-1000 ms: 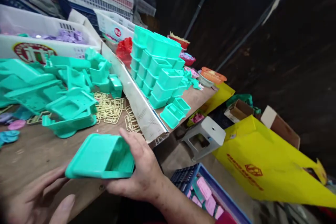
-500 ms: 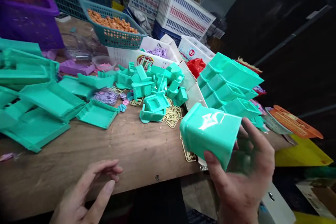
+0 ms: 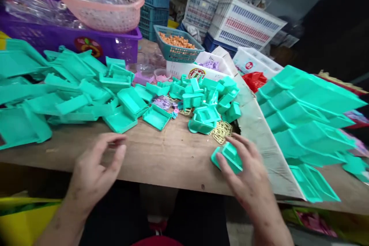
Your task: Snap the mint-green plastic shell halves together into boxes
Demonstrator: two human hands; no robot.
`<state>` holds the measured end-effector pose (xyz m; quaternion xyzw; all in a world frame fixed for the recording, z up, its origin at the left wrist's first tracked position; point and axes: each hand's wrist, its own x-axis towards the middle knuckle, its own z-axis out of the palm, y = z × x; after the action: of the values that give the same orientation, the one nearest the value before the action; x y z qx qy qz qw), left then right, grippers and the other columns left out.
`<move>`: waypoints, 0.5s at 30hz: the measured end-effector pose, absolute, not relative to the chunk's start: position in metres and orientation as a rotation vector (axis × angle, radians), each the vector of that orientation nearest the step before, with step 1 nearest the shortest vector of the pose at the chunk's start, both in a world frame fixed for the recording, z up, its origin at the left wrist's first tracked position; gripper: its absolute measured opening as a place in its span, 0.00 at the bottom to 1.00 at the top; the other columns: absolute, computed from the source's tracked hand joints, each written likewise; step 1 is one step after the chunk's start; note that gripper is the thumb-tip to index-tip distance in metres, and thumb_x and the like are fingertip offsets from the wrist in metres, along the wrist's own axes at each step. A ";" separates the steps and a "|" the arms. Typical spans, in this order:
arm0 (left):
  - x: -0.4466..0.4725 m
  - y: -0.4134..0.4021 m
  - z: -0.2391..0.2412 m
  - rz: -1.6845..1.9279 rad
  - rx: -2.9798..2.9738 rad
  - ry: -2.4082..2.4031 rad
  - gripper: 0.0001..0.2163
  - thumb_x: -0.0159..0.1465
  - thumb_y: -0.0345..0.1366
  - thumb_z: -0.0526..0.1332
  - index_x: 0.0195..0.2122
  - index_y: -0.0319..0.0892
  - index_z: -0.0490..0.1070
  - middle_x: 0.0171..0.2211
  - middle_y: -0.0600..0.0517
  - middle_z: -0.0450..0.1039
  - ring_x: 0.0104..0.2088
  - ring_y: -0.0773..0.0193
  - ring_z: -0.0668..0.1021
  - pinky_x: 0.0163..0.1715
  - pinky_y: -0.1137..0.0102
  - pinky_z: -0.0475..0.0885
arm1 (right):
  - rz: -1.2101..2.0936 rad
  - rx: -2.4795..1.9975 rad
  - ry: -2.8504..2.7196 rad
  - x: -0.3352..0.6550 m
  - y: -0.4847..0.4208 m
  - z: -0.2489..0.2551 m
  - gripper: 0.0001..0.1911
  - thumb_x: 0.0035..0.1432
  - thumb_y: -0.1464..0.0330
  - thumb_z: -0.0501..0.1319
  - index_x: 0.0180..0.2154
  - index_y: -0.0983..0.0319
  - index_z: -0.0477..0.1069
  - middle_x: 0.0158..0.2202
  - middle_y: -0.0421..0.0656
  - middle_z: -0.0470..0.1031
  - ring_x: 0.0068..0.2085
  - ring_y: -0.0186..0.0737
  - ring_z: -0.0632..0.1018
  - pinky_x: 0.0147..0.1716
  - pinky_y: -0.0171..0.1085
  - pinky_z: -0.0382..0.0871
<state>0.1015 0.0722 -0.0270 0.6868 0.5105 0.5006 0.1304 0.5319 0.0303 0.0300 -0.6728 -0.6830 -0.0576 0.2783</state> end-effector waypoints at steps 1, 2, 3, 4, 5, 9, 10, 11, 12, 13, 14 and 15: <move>0.092 0.081 -0.032 1.449 2.019 1.549 0.13 0.85 0.43 0.68 0.66 0.47 0.82 0.60 0.43 0.88 0.56 0.46 0.89 0.65 0.53 0.84 | -0.035 -1.745 -1.841 0.515 0.036 0.034 0.28 0.81 0.43 0.70 0.69 0.51 0.87 0.72 0.56 0.86 0.68 0.68 0.90 0.65 0.68 0.91; 0.085 0.091 -0.039 1.436 2.062 1.588 0.15 0.84 0.45 0.67 0.66 0.46 0.82 0.62 0.40 0.87 0.58 0.42 0.88 0.67 0.49 0.82 | 0.101 -1.720 -1.840 0.500 0.044 0.036 0.27 0.81 0.44 0.69 0.67 0.52 0.88 0.73 0.56 0.86 0.64 0.63 0.92 0.56 0.60 0.94; 0.079 0.100 -0.046 1.398 2.108 1.609 0.17 0.84 0.48 0.67 0.67 0.45 0.82 0.64 0.38 0.86 0.61 0.39 0.87 0.69 0.46 0.81 | 0.214 -1.721 -1.832 0.488 0.054 0.035 0.28 0.81 0.44 0.69 0.68 0.53 0.88 0.76 0.57 0.83 0.59 0.60 0.93 0.48 0.56 0.95; 0.075 0.108 -0.054 1.358 2.149 1.623 0.18 0.84 0.50 0.66 0.66 0.45 0.83 0.65 0.36 0.85 0.63 0.36 0.86 0.70 0.43 0.79 | 0.256 -1.727 -1.820 0.479 0.066 0.033 0.29 0.80 0.45 0.70 0.68 0.54 0.88 0.77 0.58 0.82 0.56 0.58 0.94 0.45 0.55 0.94; 0.072 0.115 -0.062 1.309 2.192 1.624 0.19 0.85 0.52 0.64 0.64 0.45 0.83 0.66 0.36 0.86 0.65 0.33 0.86 0.71 0.41 0.78 | 0.257 -1.740 -1.812 0.474 0.079 0.031 0.29 0.79 0.45 0.70 0.69 0.55 0.87 0.77 0.58 0.81 0.53 0.57 0.93 0.46 0.55 0.94; 0.063 0.129 -0.089 1.155 2.341 1.593 0.21 0.86 0.53 0.59 0.64 0.44 0.83 0.68 0.33 0.86 0.66 0.30 0.86 0.71 0.38 0.78 | 0.101 -1.847 -1.704 0.486 0.131 0.025 0.32 0.78 0.49 0.66 0.72 0.57 0.83 0.78 0.61 0.80 0.61 0.60 0.91 0.70 0.65 0.87; 0.060 0.131 -0.095 1.130 2.367 1.598 0.21 0.87 0.51 0.58 0.66 0.43 0.83 0.69 0.32 0.85 0.66 0.30 0.86 0.70 0.38 0.78 | 0.056 -1.896 -1.655 0.493 0.144 0.025 0.31 0.79 0.50 0.65 0.72 0.59 0.83 0.77 0.63 0.80 0.68 0.64 0.88 0.77 0.68 0.81; 0.058 0.133 -0.101 1.103 2.386 1.611 0.22 0.87 0.50 0.56 0.66 0.43 0.83 0.69 0.32 0.85 0.64 0.30 0.86 0.68 0.38 0.79 | 0.021 -1.953 -1.604 0.500 0.157 0.025 0.29 0.79 0.51 0.66 0.69 0.61 0.83 0.75 0.65 0.82 0.73 0.68 0.84 0.81 0.70 0.75; 0.056 0.136 -0.105 1.076 2.396 1.626 0.22 0.86 0.48 0.56 0.66 0.43 0.83 0.69 0.32 0.85 0.62 0.30 0.87 0.66 0.39 0.80 | 0.003 -2.014 -1.555 0.506 0.169 0.024 0.27 0.78 0.52 0.67 0.67 0.63 0.83 0.71 0.66 0.85 0.76 0.70 0.82 0.82 0.71 0.72; 0.054 0.138 -0.109 1.062 2.396 1.637 0.21 0.86 0.47 0.55 0.64 0.44 0.84 0.67 0.33 0.86 0.60 0.31 0.87 0.64 0.39 0.80 | 0.005 -2.076 -1.510 0.511 0.180 0.023 0.25 0.78 0.53 0.69 0.64 0.63 0.83 0.66 0.65 0.87 0.75 0.71 0.83 0.81 0.70 0.73; 0.053 0.140 -0.110 1.066 2.387 1.636 0.21 0.85 0.47 0.55 0.62 0.45 0.85 0.65 0.33 0.87 0.57 0.31 0.87 0.62 0.39 0.81 | 0.021 -2.132 -1.470 0.514 0.190 0.020 0.24 0.76 0.54 0.72 0.62 0.63 0.83 0.61 0.62 0.90 0.70 0.69 0.87 0.77 0.68 0.78; 0.053 0.141 -0.110 1.100 2.362 1.619 0.20 0.84 0.46 0.56 0.60 0.46 0.86 0.61 0.34 0.87 0.54 0.32 0.87 0.60 0.40 0.82 | 0.039 -2.177 -1.434 0.516 0.198 0.017 0.24 0.75 0.54 0.75 0.61 0.63 0.83 0.57 0.59 0.91 0.63 0.65 0.90 0.71 0.65 0.83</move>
<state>0.0531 0.1414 -0.1102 0.7695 0.5274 0.3582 0.0371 0.5164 0.1985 0.0171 -0.8054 -0.5305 0.0144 0.2641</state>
